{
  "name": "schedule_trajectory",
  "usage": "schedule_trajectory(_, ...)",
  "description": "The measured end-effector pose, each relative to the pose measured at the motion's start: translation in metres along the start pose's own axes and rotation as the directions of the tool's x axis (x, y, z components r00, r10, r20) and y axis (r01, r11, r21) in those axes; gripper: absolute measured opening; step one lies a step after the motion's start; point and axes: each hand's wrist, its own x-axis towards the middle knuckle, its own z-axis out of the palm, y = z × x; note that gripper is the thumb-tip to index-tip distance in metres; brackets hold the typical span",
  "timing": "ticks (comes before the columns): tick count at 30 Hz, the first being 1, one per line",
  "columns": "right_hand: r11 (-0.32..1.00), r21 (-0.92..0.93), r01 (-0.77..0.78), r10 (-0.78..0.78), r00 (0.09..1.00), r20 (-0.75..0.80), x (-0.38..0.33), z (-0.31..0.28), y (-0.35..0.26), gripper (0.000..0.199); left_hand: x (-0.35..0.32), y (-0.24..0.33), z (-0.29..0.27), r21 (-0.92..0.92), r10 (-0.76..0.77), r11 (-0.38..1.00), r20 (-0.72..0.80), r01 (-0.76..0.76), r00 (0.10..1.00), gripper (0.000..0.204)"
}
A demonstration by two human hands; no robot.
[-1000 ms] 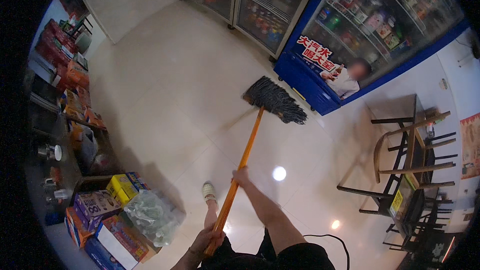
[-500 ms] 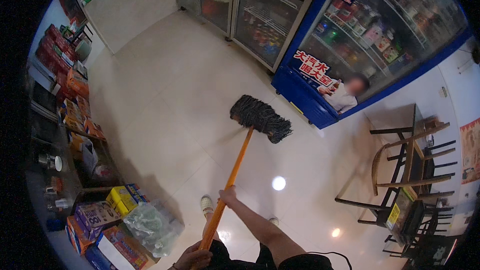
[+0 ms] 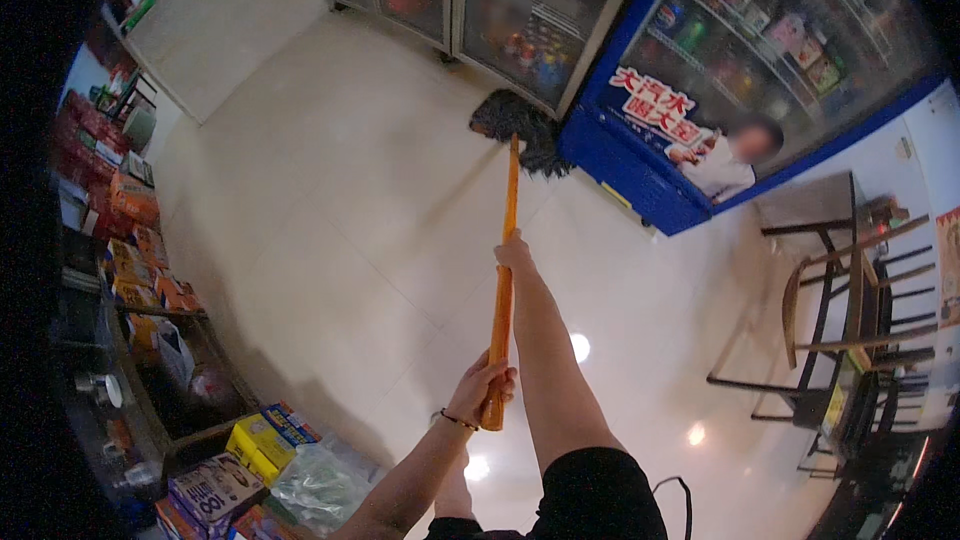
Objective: The person mops the tiled floor of a small shop using a long-handled mop. They move systematically around stacked chairs and tables, covering the area near a beverage refrigerator and a glass door.
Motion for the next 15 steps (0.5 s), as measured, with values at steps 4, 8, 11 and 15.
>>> schedule_trajectory(4, 0.991, -0.104, -0.088, 0.081, 0.995, -0.064, -0.012, 0.039, 0.041, 0.058, -0.033, -0.022, -0.044, 0.105, -0.014, 0.994, -0.025, 0.016, 1.0, 0.032)
schedule_trajectory(8, 0.993, -0.074, -0.091, 0.09, 0.996, -0.025, -0.077, 0.079, 0.09, 0.055, -0.105, -0.047, -0.074, 0.144, -0.082, 0.986, -0.038, 0.087, 0.996, 0.041)
schedule_trajectory(11, 0.967, 0.159, -0.197, 0.18, 0.977, 0.115, -0.168, 0.093, 0.111, 0.045, -0.179, -0.051, -0.071, 0.376, -0.215, 0.895, -0.112, 0.242, 0.97, 0.046)
schedule_trajectory(15, 0.959, 0.124, -0.254, 0.256, 0.967, 0.002, -0.28, 0.136, 0.14, 0.051, -0.286, -0.044, -0.075, 0.248, -0.376, 0.859, -0.286, 0.447, 0.882, 0.053)
